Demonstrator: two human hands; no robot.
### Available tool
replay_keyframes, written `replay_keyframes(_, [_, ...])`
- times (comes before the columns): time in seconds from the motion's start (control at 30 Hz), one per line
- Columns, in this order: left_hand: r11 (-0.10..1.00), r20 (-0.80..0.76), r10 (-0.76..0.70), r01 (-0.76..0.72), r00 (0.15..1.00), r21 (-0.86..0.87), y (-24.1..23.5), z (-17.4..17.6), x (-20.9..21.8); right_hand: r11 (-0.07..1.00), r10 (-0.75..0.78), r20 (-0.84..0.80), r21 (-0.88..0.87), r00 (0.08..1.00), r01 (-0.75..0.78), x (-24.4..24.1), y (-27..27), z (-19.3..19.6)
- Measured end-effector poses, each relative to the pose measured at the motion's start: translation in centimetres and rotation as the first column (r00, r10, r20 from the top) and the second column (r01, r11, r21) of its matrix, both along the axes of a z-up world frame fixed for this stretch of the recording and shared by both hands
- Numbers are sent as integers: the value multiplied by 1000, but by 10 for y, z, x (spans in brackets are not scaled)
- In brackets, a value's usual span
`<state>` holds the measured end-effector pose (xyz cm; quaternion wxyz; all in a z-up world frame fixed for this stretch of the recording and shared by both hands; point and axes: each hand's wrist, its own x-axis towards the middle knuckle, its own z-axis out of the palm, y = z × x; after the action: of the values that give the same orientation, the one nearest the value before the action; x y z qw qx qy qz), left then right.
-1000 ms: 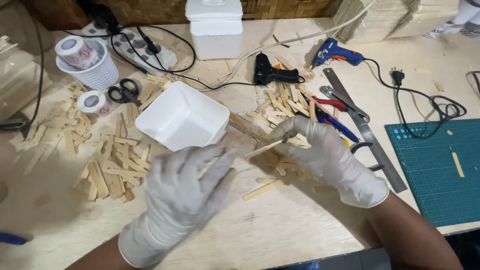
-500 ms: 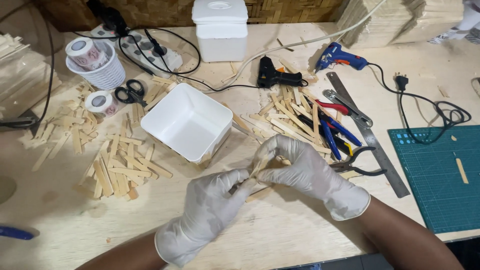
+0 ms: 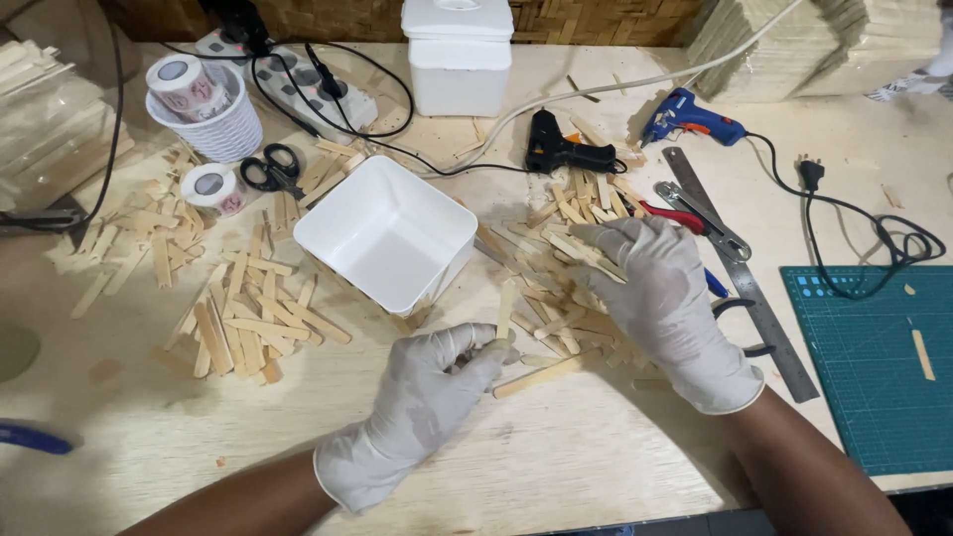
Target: The person is decorating a white plastic container by gluing wooden popsicle sticks to its outer surface using a hot glue gun.
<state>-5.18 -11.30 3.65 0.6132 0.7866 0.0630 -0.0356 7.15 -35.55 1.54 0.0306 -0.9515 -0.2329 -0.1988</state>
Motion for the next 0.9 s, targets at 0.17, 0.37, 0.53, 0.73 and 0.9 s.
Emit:
replay_keyframes(0.17, [999, 85, -23, 19, 996, 38, 1, -13, -1, 866, 259, -141, 473, 956, -165, -40, 33, 17])
replay_keyframes(0.37, [979, 132, -44, 17, 990, 203, -4, -32, -5, 779, 345, -80, 581, 935, -238, -60, 47, -3])
replay_keyframes(0.53, [982, 178, -70, 36, 981, 187, -3, -29, -3, 832, 371, 147, 386, 917, -398, -55, 44, -15])
replay_keyframes(0.73, [999, 78, -40, 41, 996, -15, -5, -22, -3, 825, 392, 197, 357, 899, -438, -53, 46, -10])
replay_keyframes(0.9, [953, 58, 2, 16, 998, -302, -7, -36, 0, 834, 373, 403, 249, 836, -492, -51, 52, 12])
